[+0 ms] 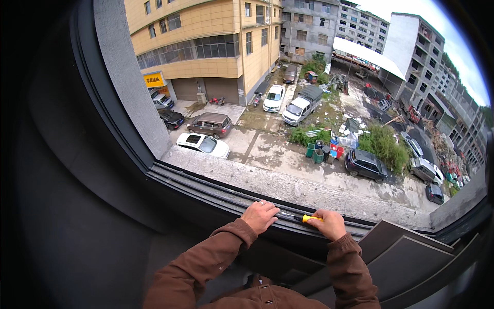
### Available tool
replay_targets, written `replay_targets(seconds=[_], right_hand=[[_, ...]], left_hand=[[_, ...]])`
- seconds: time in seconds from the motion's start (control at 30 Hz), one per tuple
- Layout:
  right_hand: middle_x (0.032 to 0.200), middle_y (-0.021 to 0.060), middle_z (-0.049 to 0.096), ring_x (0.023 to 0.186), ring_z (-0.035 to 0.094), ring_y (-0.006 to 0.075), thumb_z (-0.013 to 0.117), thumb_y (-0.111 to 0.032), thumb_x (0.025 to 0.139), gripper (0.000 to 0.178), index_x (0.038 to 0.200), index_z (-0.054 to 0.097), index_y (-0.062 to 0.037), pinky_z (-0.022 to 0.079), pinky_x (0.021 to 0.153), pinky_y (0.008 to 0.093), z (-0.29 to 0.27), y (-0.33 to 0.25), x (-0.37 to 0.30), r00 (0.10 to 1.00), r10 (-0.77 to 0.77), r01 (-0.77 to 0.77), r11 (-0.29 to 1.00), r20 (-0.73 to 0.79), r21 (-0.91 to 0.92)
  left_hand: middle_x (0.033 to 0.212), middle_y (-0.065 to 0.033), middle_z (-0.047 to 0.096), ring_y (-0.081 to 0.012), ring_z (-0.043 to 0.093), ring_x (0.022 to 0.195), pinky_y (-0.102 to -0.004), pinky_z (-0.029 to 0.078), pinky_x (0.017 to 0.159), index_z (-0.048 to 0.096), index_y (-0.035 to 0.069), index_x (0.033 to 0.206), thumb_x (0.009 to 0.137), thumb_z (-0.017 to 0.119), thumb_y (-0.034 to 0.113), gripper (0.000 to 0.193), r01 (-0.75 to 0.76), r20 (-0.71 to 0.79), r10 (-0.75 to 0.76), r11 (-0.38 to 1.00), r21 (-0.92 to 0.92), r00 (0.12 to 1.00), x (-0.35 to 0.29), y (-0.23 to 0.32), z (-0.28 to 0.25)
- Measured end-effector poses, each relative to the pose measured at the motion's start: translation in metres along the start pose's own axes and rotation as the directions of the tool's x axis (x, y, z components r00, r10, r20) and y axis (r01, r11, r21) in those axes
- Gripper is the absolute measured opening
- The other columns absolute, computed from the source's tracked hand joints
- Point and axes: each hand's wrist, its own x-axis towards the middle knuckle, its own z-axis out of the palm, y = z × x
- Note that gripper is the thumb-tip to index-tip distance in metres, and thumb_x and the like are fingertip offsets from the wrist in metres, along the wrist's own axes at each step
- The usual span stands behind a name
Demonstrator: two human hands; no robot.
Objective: The person uses a yellow-handled screwdriver to press and seat a black rubber seal along the bottom and side edges of a window frame. The hands repeatedly run the tool along the seal to ensure it is flush with the frame.
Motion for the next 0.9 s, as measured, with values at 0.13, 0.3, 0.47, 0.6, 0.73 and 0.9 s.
replay_targets(seconds=[0.13,0.3,0.47,0.6,0.73,0.9], right_hand=[[0.088,0.0144,0.072,0.085,0.069,0.0321,0.081,-0.037,0.075,0.036,0.098,0.074,-0.011,0.052,0.077,0.0399,0.011,-0.015,0.009,0.997,-0.054,0.047,0.992,0.059,0.115],[0.079,0.0089,0.069,0.072,0.063,0.0174,0.08,-0.026,0.079,0.033,0.102,0.072,-0.0029,0.049,0.069,0.0319,0.01,0.004,0.021,0.999,0.028,-0.043,0.776,0.033,0.629],[0.082,0.0137,0.071,0.075,0.068,0.03,0.079,-0.031,0.078,0.03,0.098,0.074,-0.0107,0.051,0.069,0.0383,-0.067,0.013,-0.023,0.992,-0.042,0.037,0.999,-0.123,-0.036],[0.081,0.0133,0.07,0.079,0.068,0.0327,0.078,-0.035,0.076,0.03,0.094,0.074,-0.0115,0.052,0.071,0.0427,-0.084,0.019,-0.046,1.0,-0.014,0.006,0.944,-0.022,-0.329],[0.08,0.0136,0.07,0.08,0.068,0.0331,0.079,-0.036,0.076,0.031,0.096,0.074,-0.012,0.052,0.071,0.0428,-0.053,0.03,-0.029,0.999,-0.036,0.037,0.973,0.012,-0.227],[0.083,0.0155,0.07,0.083,0.068,0.0349,0.077,-0.039,0.079,0.035,0.099,0.073,-0.0112,0.052,0.074,0.0435,-0.001,-0.001,0.002,0.992,-0.115,0.115,0.993,0.061,0.006]], left_hand=[[0.101,-0.0085,0.064,-0.0289,0.06,0.093,-0.0394,0.05,0.083,0.066,0.009,0.108,0.083,0.07,0.013,0.025,-0.003,0.054,0.001,1.0,0.023,0.999,0.002,0.0,0.002],[0.1,-0.0111,0.064,-0.0311,0.061,0.095,-0.0399,0.052,0.083,0.066,0.006,0.105,0.082,0.066,0.002,0.024,-0.012,-0.26,-0.008,0.997,-0.077,0.966,0.057,-0.004,-0.022],[0.099,-0.0099,0.064,-0.0311,0.063,0.096,-0.0391,0.053,0.082,0.067,0.006,0.099,0.08,0.065,0.001,0.019,0.102,-0.224,-0.117,0.992,-0.078,0.968,0.071,-0.004,-0.044],[0.096,-0.0075,0.065,-0.0292,0.063,0.094,-0.0386,0.053,0.08,0.069,0.008,0.099,0.081,0.067,0.006,0.018,0.161,0.131,-0.164,0.986,0.03,0.978,0.017,-0.019,-0.023],[0.095,-0.007,0.065,-0.0288,0.062,0.093,-0.0384,0.053,0.079,0.069,0.009,0.101,0.082,0.07,0.012,0.019,0.086,0.086,-0.086,0.996,0.0,0.993,0.007,-0.013,-0.005],[0.097,-0.0064,0.064,-0.0283,0.061,0.093,-0.0377,0.052,0.082,0.069,0.008,0.106,0.082,0.072,0.015,0.025,0.06,0.101,-0.051,0.995,-0.084,0.994,0.014,0.001,0.0]])
